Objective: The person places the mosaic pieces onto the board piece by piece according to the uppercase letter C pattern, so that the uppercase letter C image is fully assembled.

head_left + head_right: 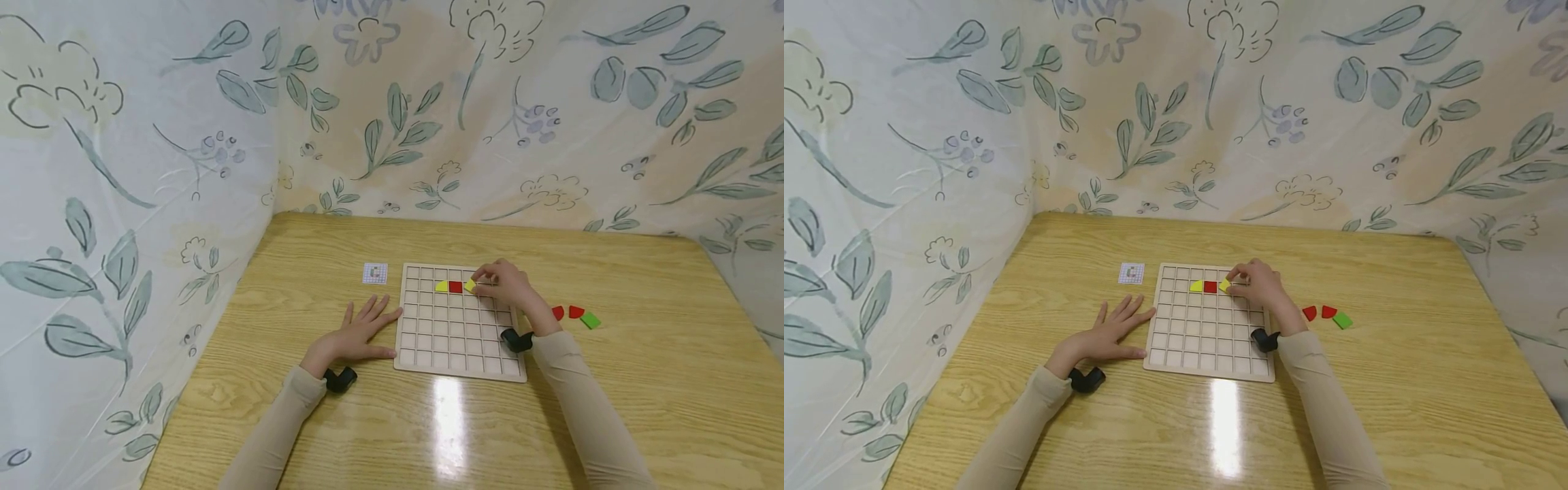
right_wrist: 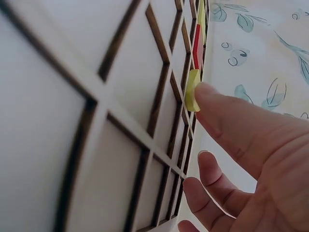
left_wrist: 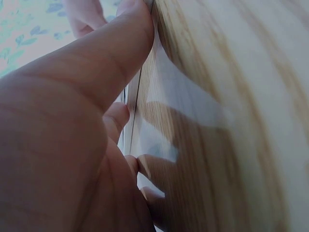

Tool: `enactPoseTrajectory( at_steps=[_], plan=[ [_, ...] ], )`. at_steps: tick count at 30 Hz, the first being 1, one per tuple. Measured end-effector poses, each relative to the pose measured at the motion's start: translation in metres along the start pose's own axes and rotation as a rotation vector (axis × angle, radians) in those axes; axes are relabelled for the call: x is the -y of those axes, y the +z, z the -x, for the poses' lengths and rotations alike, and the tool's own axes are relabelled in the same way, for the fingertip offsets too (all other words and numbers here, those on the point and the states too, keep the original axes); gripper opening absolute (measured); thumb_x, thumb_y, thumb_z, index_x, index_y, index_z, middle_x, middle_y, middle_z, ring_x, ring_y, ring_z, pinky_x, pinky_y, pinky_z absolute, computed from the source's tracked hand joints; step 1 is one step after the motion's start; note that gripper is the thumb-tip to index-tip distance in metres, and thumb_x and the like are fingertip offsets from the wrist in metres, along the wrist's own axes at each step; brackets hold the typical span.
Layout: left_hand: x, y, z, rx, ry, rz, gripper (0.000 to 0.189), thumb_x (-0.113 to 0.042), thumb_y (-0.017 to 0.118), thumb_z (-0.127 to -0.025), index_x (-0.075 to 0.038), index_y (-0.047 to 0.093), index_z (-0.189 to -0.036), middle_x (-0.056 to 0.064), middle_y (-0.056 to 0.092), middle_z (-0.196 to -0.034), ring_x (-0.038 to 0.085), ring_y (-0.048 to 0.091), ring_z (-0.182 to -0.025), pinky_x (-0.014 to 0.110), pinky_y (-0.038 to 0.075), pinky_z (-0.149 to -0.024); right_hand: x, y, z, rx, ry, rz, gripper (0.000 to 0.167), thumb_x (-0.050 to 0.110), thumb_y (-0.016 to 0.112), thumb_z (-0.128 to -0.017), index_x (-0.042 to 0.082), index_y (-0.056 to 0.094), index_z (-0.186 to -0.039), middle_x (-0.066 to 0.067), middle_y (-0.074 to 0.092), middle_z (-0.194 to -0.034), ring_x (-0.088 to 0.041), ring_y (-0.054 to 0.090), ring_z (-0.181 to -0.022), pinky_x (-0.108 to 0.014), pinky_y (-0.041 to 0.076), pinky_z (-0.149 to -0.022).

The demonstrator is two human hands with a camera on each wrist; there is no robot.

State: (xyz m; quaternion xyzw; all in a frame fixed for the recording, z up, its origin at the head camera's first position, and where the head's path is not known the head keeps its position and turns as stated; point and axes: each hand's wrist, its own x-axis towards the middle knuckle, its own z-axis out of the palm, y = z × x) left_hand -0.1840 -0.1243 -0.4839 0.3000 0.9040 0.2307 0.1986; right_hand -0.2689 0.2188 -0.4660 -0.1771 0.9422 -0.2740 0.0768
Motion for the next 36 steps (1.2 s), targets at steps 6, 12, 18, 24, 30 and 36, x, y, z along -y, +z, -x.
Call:
enactPoseTrajectory(
  at_steps=[6, 12, 18, 24, 30, 36],
  plan=[
    [-0.0010, -0.0008, 0.0007, 0.002, 0.001, 0.006, 0.080, -0.052, 0.055, -0.088, -0.027, 0.012, -0.150, 0.006, -0.008, -0.156, 0.026, -0.014, -0.142, 0.060, -0.018, -0.105, 0.0014, 0.0011, -0.0016, 0.008, -0.012, -0.026, 0.021, 0.022, 0.069, -0.084, 0.012, 0.068, -0.103, -0.015, 0.053, -0.103, -0.030, 0.049, -0.091, -0.048, 0.037, -0.076],
    [-0.0009, -0.0003, 0.0010, 0.006, -0.002, 0.008, 0.079, -0.050, 0.056, -0.088, -0.027, 0.013, -0.150, 0.006, -0.007, -0.156, 0.027, -0.014, -0.142, 0.060, -0.018, -0.104, 0.0010, 0.0024, -0.0011, 0.016, -0.043, -0.075, 0.017, 0.015, 0.069, -0.084, 0.008, 0.069, -0.100, -0.015, 0.052, -0.096, -0.027, 0.046, -0.083, -0.037, 0.039, -0.070],
    [-0.0015, -0.0006, 0.0018, 0.012, -0.013, 0.017, 0.080, -0.052, 0.055, -0.087, -0.028, 0.012, -0.150, 0.005, -0.008, -0.156, 0.026, -0.016, -0.142, 0.058, -0.020, -0.105, 0.0016, 0.0035, -0.0002, 0.009, -0.022, -0.069, 0.016, 0.016, 0.069, -0.084, 0.009, 0.069, -0.099, -0.014, 0.053, -0.097, -0.026, 0.047, -0.083, -0.036, 0.038, -0.070],
    [-0.0015, -0.0008, 0.0025, 0.003, 0.001, 0.014, 0.079, -0.051, 0.056, -0.088, -0.027, 0.013, -0.150, 0.007, -0.007, -0.156, 0.028, -0.014, -0.142, 0.060, -0.019, -0.104, 0.0042, 0.0040, 0.0010, 0.004, 0.010, -0.049, 0.016, 0.018, 0.068, -0.085, 0.011, 0.069, -0.099, -0.013, 0.053, -0.098, -0.026, 0.048, -0.084, -0.041, 0.036, -0.073],
    [0.0000, -0.0001, 0.0024, 0.005, -0.002, 0.014, 0.080, -0.053, 0.055, -0.087, -0.028, 0.012, -0.150, 0.005, -0.008, -0.156, 0.026, -0.015, -0.142, 0.059, -0.020, -0.104, 0.0035, 0.0061, 0.0011, 0.000, 0.024, -0.035, 0.016, 0.020, 0.069, -0.084, 0.013, 0.069, -0.099, -0.011, 0.054, -0.097, -0.025, 0.047, -0.085, -0.043, 0.033, -0.074],
    [0.0017, 0.0011, 0.0019, -0.006, 0.009, 0.019, 0.080, -0.052, 0.056, -0.087, -0.027, 0.013, -0.150, 0.006, -0.007, -0.156, 0.028, -0.014, -0.142, 0.059, -0.019, -0.104, 0.0003, 0.0080, 0.0025, -0.012, 0.016, -0.049, 0.019, 0.020, 0.070, -0.083, 0.013, 0.070, -0.101, -0.010, 0.053, -0.096, -0.024, 0.046, -0.083, -0.039, 0.033, -0.072]
  ],
)
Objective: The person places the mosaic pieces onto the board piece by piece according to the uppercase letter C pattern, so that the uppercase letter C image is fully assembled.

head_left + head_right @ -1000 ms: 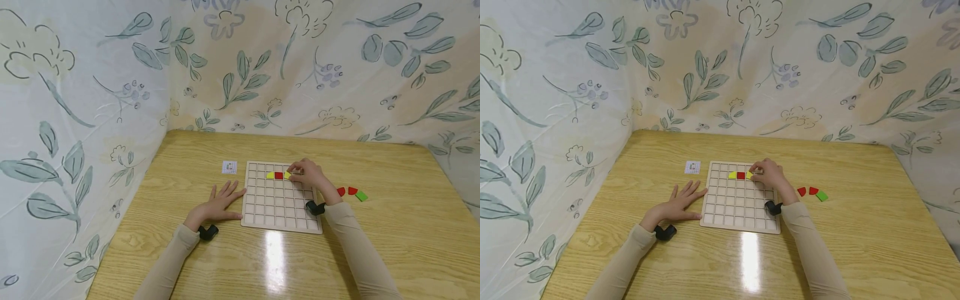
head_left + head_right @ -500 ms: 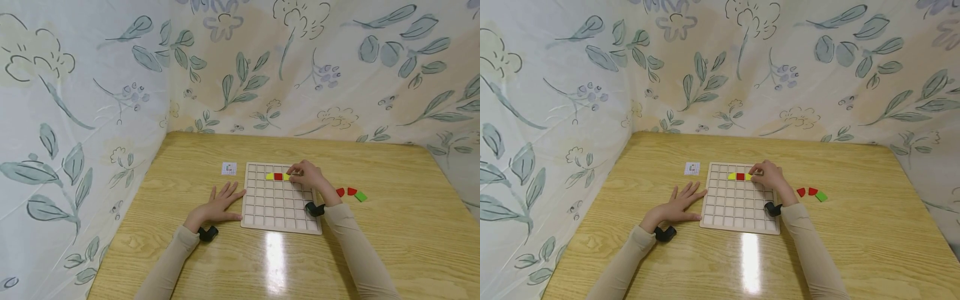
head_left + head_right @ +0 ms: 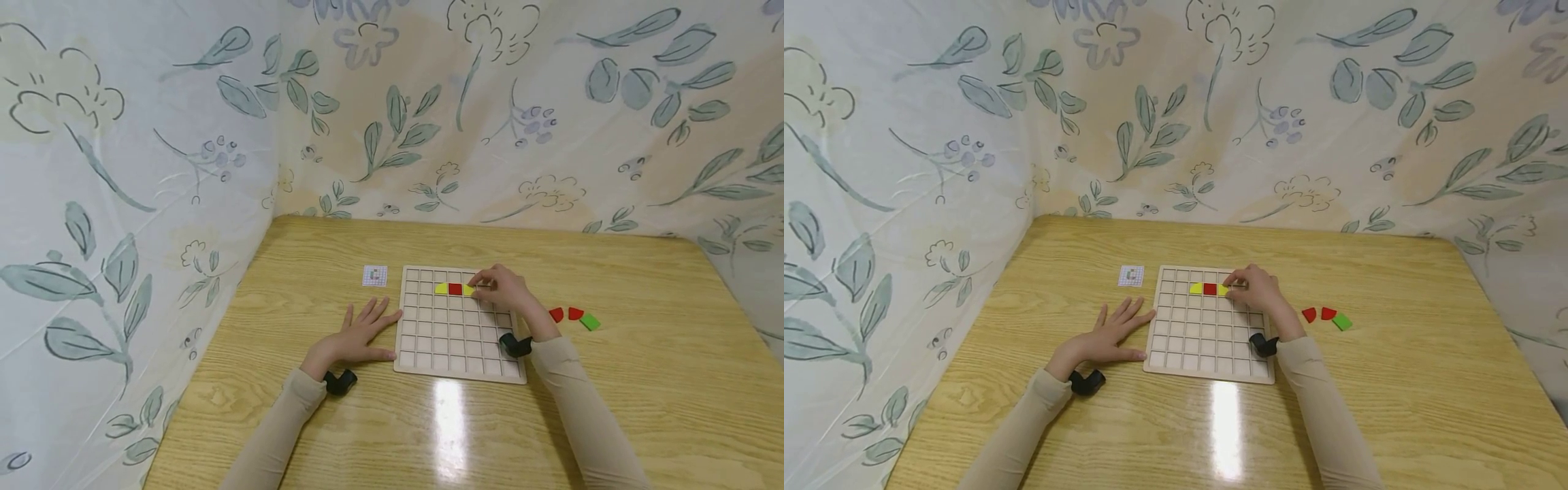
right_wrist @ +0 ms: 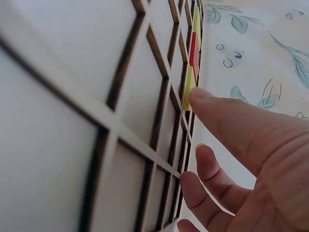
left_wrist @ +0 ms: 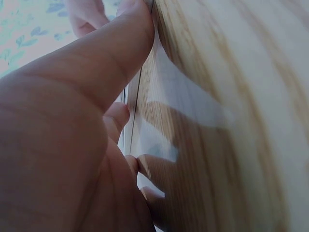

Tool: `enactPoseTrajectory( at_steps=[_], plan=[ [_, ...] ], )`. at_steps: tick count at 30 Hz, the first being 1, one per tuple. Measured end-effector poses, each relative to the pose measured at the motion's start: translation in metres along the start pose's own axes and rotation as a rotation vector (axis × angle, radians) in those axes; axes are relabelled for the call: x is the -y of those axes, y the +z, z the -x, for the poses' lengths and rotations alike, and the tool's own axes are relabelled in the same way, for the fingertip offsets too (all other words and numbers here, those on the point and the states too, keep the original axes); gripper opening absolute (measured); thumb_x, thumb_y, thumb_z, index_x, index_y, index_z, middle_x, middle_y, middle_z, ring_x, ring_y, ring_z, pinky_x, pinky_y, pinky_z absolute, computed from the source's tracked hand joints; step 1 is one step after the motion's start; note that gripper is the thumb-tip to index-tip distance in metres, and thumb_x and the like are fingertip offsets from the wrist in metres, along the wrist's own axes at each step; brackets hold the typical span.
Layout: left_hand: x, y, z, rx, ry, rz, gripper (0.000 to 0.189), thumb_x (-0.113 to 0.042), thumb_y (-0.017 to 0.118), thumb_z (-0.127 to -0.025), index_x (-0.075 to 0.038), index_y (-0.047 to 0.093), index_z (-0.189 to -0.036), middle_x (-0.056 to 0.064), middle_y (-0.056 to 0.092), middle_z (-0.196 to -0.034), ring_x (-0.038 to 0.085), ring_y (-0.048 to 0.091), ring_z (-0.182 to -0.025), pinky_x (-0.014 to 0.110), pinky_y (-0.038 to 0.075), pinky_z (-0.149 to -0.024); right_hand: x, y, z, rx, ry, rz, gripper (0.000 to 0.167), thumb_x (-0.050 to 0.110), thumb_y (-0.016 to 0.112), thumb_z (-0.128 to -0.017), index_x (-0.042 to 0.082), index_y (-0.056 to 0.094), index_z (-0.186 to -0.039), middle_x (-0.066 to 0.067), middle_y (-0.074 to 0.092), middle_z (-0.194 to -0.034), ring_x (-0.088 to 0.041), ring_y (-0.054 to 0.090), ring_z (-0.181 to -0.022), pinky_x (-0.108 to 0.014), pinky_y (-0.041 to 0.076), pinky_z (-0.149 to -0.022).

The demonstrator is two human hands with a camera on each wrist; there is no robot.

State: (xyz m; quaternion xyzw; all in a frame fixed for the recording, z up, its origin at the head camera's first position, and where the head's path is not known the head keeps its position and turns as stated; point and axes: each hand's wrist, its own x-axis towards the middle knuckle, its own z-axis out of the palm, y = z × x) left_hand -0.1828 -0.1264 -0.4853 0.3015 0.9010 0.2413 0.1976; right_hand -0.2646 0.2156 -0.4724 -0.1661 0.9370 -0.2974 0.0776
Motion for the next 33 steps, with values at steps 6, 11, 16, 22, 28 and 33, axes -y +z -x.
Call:
enactPoseTrajectory(
  at_steps=[6, 11, 16, 22, 28, 33],
  plan=[
    [-0.001, -0.001, 0.000, 0.008, -0.004, -0.012, 0.080, -0.052, 0.056, -0.087, -0.028, 0.012, -0.150, 0.006, -0.007, -0.156, 0.028, -0.014, -0.142, 0.059, -0.019, -0.104, 0.001, -0.004, 0.005, -0.003, -0.011, -0.014, 0.021, 0.019, 0.069, -0.084, 0.012, 0.069, -0.103, -0.012, 0.054, -0.099, -0.027, 0.049, -0.088, -0.042, 0.038, -0.075],
    [-0.001, -0.001, 0.000, 0.009, -0.005, -0.011, 0.081, -0.052, 0.056, -0.087, -0.029, 0.012, -0.150, 0.005, -0.008, -0.156, 0.027, -0.014, -0.142, 0.059, -0.019, -0.104, 0.001, -0.008, 0.010, -0.020, -0.036, 0.004, 0.020, 0.017, 0.069, -0.084, 0.013, 0.070, -0.103, -0.012, 0.056, -0.098, -0.027, 0.051, -0.089, -0.043, 0.038, -0.073],
    [-0.001, -0.001, 0.001, -0.001, 0.009, -0.009, 0.080, -0.050, 0.056, -0.087, -0.026, 0.014, -0.150, 0.008, -0.006, -0.156, 0.029, -0.013, -0.142, 0.061, -0.018, -0.104, 0.000, -0.010, 0.016, -0.029, -0.020, 0.026, 0.020, 0.017, 0.069, -0.083, 0.013, 0.070, -0.103, -0.011, 0.055, -0.096, -0.028, 0.049, -0.090, -0.042, 0.035, -0.073],
    [-0.001, -0.001, 0.001, 0.002, 0.009, -0.007, 0.079, -0.050, 0.056, -0.088, -0.025, 0.015, -0.150, 0.008, -0.006, -0.156, 0.029, -0.013, -0.142, 0.061, -0.018, -0.104, -0.003, -0.014, 0.025, -0.036, -0.033, 0.029, 0.022, 0.018, 0.070, -0.083, 0.011, 0.070, -0.104, -0.013, 0.054, -0.094, -0.028, 0.047, -0.087, -0.036, 0.033, -0.069],
    [-0.001, -0.001, 0.000, -0.001, 0.003, -0.015, 0.079, -0.051, 0.056, -0.088, -0.026, 0.014, -0.150, 0.008, -0.006, -0.156, 0.029, -0.013, -0.142, 0.061, -0.018, -0.104, -0.011, -0.021, 0.038, -0.033, -0.072, -0.010, 0.025, 0.017, 0.070, -0.084, 0.009, 0.068, -0.107, -0.017, 0.054, -0.100, -0.030, 0.046, -0.088, -0.035, 0.033, -0.070],
    [-0.002, -0.001, -0.001, -0.002, 0.000, -0.009, 0.080, -0.051, 0.056, -0.087, -0.026, 0.014, -0.150, 0.008, -0.006, -0.156, 0.029, -0.013, -0.142, 0.060, -0.019, -0.104, -0.023, -0.029, 0.046, -0.037, -0.100, -0.031, 0.026, 0.018, 0.069, -0.084, 0.009, 0.068, -0.109, -0.017, 0.054, -0.103, -0.031, 0.049, -0.093, -0.039, 0.038, -0.074]
  ],
)
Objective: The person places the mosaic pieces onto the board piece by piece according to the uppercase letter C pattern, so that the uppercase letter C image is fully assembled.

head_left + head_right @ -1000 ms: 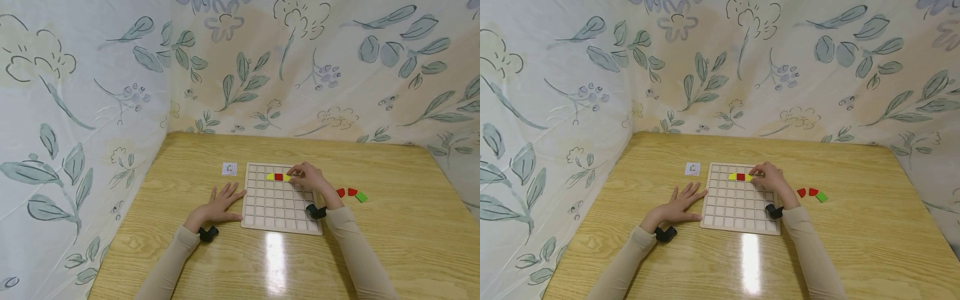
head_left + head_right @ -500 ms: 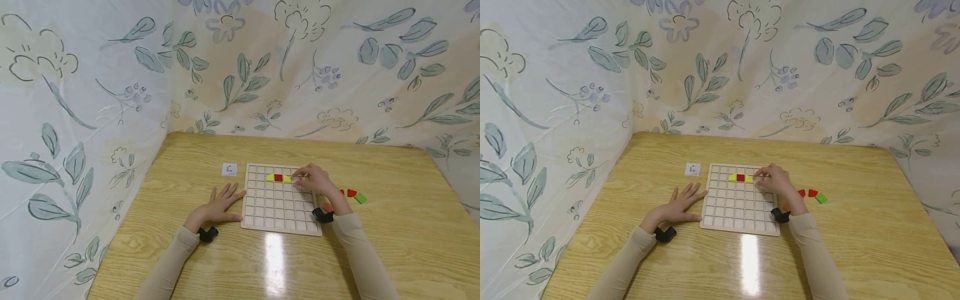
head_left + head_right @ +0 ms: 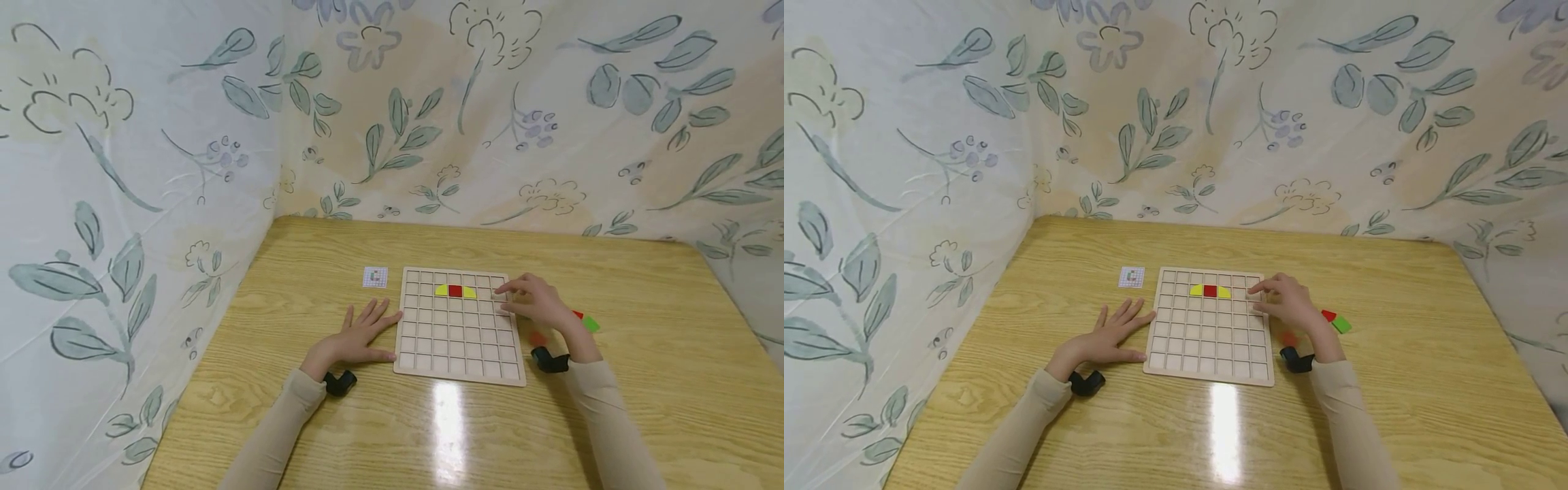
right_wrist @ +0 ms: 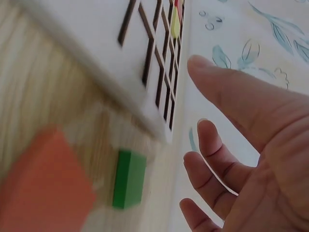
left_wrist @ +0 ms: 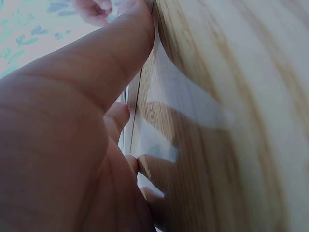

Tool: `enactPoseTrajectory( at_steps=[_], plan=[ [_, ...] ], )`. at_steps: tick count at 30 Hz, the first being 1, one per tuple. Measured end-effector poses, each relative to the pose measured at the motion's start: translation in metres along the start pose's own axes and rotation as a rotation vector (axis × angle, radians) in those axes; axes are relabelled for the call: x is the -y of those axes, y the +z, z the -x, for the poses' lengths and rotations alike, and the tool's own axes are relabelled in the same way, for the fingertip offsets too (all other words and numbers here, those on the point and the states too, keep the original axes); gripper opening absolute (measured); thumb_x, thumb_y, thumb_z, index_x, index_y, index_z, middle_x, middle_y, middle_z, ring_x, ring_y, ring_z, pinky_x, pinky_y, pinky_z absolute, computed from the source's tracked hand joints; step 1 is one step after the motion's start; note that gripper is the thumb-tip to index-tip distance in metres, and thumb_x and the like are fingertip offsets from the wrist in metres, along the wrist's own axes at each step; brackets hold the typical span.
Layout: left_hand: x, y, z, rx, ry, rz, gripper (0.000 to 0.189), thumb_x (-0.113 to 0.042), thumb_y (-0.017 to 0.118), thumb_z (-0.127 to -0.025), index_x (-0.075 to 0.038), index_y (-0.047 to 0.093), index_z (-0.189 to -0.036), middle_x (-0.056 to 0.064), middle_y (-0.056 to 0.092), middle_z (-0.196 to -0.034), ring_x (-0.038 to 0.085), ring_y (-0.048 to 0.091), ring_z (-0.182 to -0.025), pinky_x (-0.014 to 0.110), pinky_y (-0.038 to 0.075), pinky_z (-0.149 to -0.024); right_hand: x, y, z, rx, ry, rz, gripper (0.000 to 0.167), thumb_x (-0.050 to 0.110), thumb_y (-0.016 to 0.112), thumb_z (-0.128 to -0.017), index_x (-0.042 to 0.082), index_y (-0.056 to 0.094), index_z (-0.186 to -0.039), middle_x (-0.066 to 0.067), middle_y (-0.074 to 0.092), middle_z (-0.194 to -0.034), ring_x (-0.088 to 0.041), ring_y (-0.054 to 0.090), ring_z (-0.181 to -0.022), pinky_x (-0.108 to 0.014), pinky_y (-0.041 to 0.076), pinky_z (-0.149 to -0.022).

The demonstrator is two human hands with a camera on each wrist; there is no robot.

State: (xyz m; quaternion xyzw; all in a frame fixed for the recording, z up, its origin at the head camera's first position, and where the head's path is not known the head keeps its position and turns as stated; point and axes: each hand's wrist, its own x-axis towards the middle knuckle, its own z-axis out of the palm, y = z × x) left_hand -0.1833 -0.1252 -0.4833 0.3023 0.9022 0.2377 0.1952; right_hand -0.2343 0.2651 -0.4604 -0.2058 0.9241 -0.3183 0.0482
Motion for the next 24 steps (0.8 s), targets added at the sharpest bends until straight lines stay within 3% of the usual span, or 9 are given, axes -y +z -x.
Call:
enactPoseTrajectory(
  at_steps=[6, 16, 24],
  plan=[
    [0.000, -0.001, 0.000, 0.013, -0.009, 0.001, 0.081, -0.053, 0.055, -0.087, -0.028, 0.012, -0.150, 0.006, -0.008, -0.156, 0.027, -0.015, -0.142, 0.059, -0.020, -0.104, -0.012, -0.007, 0.011, -0.032, -0.040, 0.038, 0.027, 0.016, 0.071, -0.082, 0.009, 0.068, -0.108, -0.016, 0.055, -0.101, -0.030, 0.052, -0.090, -0.040, 0.042, -0.072],
    [0.002, 0.000, 0.001, 0.021, -0.012, 0.005, 0.081, -0.055, 0.054, -0.087, -0.030, 0.011, -0.150, 0.004, -0.009, -0.156, 0.025, -0.016, -0.141, 0.057, -0.020, -0.105, -0.023, -0.020, 0.029, -0.016, -0.015, 0.062, 0.029, 0.017, 0.070, -0.083, 0.007, 0.067, -0.111, -0.017, 0.054, -0.098, -0.030, 0.051, -0.089, -0.035, 0.041, -0.068],
    [0.003, 0.001, 0.000, 0.017, -0.002, 0.000, 0.081, -0.053, 0.055, -0.087, -0.029, 0.011, -0.150, 0.005, -0.009, -0.156, 0.026, -0.016, -0.142, 0.058, -0.020, -0.105, -0.033, -0.023, 0.036, -0.004, 0.000, 0.091, 0.033, 0.019, 0.072, -0.081, 0.006, 0.066, -0.111, -0.017, 0.054, -0.097, -0.031, 0.054, -0.086, -0.042, 0.047, -0.070]
  ],
)
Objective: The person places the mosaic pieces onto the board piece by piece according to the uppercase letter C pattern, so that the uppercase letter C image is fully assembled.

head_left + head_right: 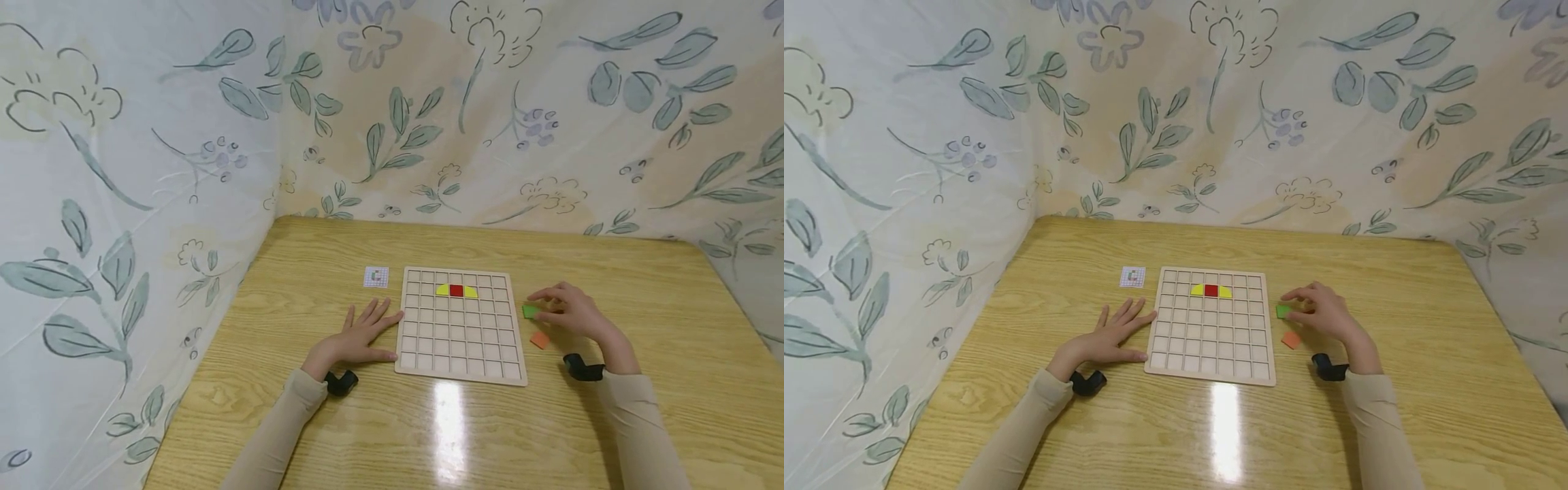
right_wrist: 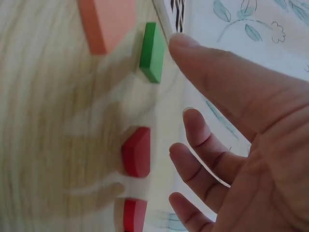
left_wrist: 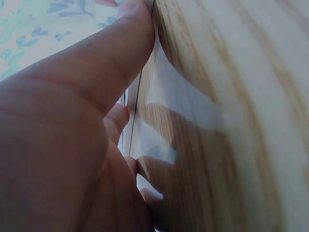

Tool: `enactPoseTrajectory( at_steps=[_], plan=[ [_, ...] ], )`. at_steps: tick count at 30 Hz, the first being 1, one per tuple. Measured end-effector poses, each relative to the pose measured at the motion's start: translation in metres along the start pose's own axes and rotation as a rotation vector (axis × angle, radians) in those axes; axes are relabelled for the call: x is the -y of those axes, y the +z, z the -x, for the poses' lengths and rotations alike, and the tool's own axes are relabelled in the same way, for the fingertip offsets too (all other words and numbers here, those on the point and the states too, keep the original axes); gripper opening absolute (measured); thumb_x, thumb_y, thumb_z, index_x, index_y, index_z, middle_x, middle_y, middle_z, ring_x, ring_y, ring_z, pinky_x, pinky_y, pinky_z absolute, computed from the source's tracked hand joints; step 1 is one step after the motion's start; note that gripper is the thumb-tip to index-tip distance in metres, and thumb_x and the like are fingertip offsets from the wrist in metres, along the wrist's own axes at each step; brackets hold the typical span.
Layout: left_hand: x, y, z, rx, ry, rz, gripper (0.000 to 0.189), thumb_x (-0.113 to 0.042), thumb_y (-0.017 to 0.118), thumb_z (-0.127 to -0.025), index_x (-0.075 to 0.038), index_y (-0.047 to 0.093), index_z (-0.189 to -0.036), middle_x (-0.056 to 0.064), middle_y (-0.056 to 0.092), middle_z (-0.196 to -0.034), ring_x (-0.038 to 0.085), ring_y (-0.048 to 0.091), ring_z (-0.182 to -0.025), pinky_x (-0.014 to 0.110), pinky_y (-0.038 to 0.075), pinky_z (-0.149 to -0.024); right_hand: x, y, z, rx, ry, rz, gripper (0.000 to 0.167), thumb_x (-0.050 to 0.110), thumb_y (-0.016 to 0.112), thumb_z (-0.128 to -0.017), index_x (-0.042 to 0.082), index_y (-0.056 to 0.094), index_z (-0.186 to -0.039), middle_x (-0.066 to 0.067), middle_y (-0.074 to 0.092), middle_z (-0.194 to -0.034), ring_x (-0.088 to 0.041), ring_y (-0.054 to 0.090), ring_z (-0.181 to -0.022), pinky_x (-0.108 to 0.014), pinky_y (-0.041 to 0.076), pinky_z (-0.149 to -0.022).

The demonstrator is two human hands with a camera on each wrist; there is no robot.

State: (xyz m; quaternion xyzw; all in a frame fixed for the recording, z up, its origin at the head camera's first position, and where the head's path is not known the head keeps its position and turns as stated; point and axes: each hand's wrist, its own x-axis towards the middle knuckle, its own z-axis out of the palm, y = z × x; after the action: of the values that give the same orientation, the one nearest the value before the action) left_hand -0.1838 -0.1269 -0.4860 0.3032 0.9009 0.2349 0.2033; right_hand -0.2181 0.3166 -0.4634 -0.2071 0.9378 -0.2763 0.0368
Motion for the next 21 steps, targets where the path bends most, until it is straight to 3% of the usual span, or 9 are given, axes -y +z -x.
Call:
enactPoseTrajectory(
  at_steps=[11, 21],
  plan=[
    [0.0007, 0.0011, 0.0005, -0.005, 0.000, -0.002, 0.081, -0.053, 0.055, -0.087, -0.028, 0.011, -0.150, 0.006, -0.009, -0.156, 0.026, -0.016, -0.141, 0.059, -0.020, -0.104, -0.0055, 0.0009, 0.0046, 0.030, 0.073, 0.045, 0.035, 0.028, 0.071, -0.082, 0.010, 0.066, -0.111, -0.014, 0.055, -0.097, -0.028, 0.052, -0.085, -0.039, 0.036, -0.066],
    [-0.0014, -0.0003, 0.0008, -0.003, -0.001, 0.004, 0.081, -0.053, 0.055, -0.087, -0.028, 0.011, -0.150, 0.006, -0.009, -0.156, 0.025, -0.016, -0.141, 0.059, -0.020, -0.104, -0.0086, 0.0043, 0.0045, 0.022, 0.084, 0.039, 0.033, 0.026, 0.072, -0.081, 0.011, 0.066, -0.110, -0.014, 0.055, -0.098, -0.026, 0.050, -0.084, -0.036, 0.035, -0.067]
  ],
)
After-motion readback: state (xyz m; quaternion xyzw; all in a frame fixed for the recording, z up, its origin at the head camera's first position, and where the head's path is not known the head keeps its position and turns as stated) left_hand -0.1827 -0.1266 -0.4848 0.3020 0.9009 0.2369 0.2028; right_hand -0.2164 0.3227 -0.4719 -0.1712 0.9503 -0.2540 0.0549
